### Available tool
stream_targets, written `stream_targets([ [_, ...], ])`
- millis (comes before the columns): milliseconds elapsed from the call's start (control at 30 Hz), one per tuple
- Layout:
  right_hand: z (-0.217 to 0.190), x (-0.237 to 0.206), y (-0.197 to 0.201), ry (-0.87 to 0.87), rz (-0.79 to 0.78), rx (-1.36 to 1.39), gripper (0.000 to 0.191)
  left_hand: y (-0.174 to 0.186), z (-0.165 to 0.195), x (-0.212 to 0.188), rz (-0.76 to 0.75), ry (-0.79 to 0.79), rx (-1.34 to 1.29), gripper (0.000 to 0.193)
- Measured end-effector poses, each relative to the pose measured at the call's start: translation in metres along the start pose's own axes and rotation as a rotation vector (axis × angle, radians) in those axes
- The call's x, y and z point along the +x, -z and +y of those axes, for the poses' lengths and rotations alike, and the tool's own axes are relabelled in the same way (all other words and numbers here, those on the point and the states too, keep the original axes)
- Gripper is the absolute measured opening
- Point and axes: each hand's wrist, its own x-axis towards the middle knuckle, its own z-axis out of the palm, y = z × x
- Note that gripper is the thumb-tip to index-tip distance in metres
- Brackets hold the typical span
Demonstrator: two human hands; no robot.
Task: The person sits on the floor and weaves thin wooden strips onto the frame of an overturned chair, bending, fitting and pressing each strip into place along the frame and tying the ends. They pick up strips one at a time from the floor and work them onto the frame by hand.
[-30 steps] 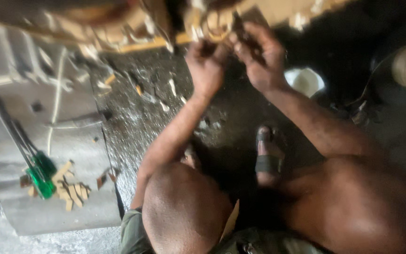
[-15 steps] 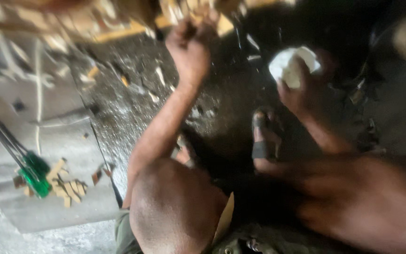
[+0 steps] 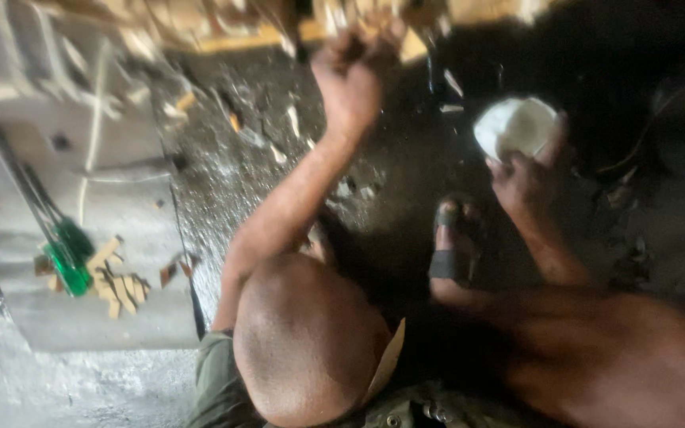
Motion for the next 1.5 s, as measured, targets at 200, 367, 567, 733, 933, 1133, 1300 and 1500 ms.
stream_targets([
  [200,-0.004,-0.003,-0.001,-0.089,-0.101,-0.008,0.032,0.000,-0.003,0.000,-0.041,0.034,-0.199,0.008],
  [367,-0.001,-0.002,-0.004,-0.123,-0.079,0.004,0.034,0.002,0.004,0.000,-0.077,0.064,-0.029,0.017],
  [567,-0.011,0.030,0.032,-0.081,-0.151,0.181,0.070,0.007,0.013,0.004,-0.130,0.188,-0.281,0.005],
  [733,-0.048,0.102,0.066,0.418,0.167,0.335,0.065,0.013,0.014,0.006,-0.121,0.292,-0.208,0.015],
  [933,-0.092,0.176,0.049,0.373,-0.380,0.459,0.060,0.013,0.021,0.009,-0.103,0.383,-0.257,0.014],
  [1133,-0.098,0.167,0.039,0.215,-0.169,0.350,0.042,0.020,0.031,0.011,-0.113,0.351,-0.095,0.019],
  [1300,-0.099,0.166,0.048,0.584,0.198,-0.214,0.056,0.019,0.037,0.013,-0.200,0.406,-0.284,0.022],
  [1500,-0.096,0.165,0.052,0.160,-0.259,0.134,0.058,0.016,0.041,0.012,-0.187,0.420,-0.364,0.024],
])
